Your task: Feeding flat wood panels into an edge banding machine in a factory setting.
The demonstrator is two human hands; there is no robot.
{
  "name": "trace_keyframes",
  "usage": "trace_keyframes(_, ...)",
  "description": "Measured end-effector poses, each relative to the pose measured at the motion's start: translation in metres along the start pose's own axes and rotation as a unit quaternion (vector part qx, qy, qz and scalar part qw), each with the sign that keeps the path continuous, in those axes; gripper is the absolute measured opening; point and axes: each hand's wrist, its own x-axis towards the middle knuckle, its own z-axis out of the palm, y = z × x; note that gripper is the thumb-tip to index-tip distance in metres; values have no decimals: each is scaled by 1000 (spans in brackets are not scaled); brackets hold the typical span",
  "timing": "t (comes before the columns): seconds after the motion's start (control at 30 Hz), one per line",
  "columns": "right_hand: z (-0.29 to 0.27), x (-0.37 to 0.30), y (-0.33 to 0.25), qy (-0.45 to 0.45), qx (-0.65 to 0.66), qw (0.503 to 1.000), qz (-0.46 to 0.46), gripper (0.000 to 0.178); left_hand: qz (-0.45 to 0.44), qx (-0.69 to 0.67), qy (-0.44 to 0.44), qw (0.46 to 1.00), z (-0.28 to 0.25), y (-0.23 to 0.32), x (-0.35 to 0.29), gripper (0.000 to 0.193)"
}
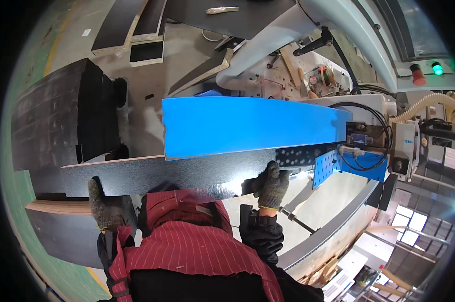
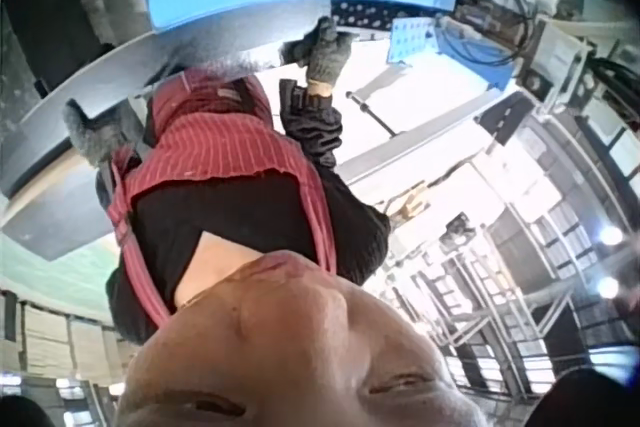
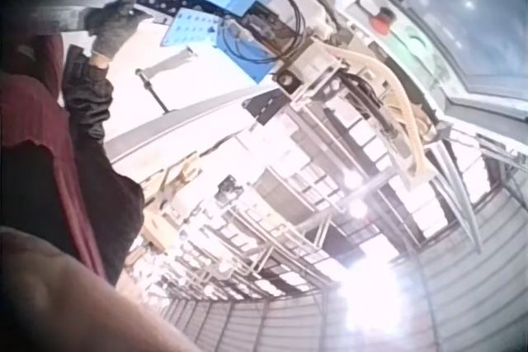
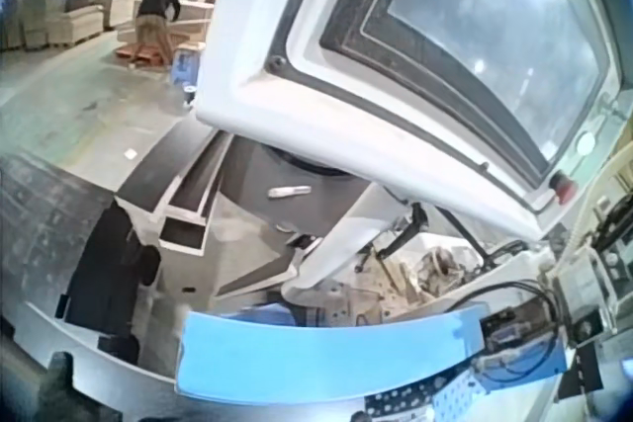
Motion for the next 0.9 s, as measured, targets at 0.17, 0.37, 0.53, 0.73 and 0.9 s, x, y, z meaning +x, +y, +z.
trace_keyframes(0.17,-1,3,9,16,-18,999,-33,24,411,496,17,765,-118,61,70,43)
trace_keyframes(0.37,-5,7,9,20,-47,998,-42,27,250,425,27,869,-67,85,41,52)
trace_keyframes(0.53,-9,10,-12,36,-84,992,-84,47,191,401,14,896,-46,84,24,60)
trace_keyframes(0.73,-49,51,-49,-16,-196,980,40,31,171,523,-179,815,-36,44,20,58)
trace_keyframes(0.9,-66,85,13,-16,-430,887,-165,38,297,604,-230,703,-15,14,9,61)
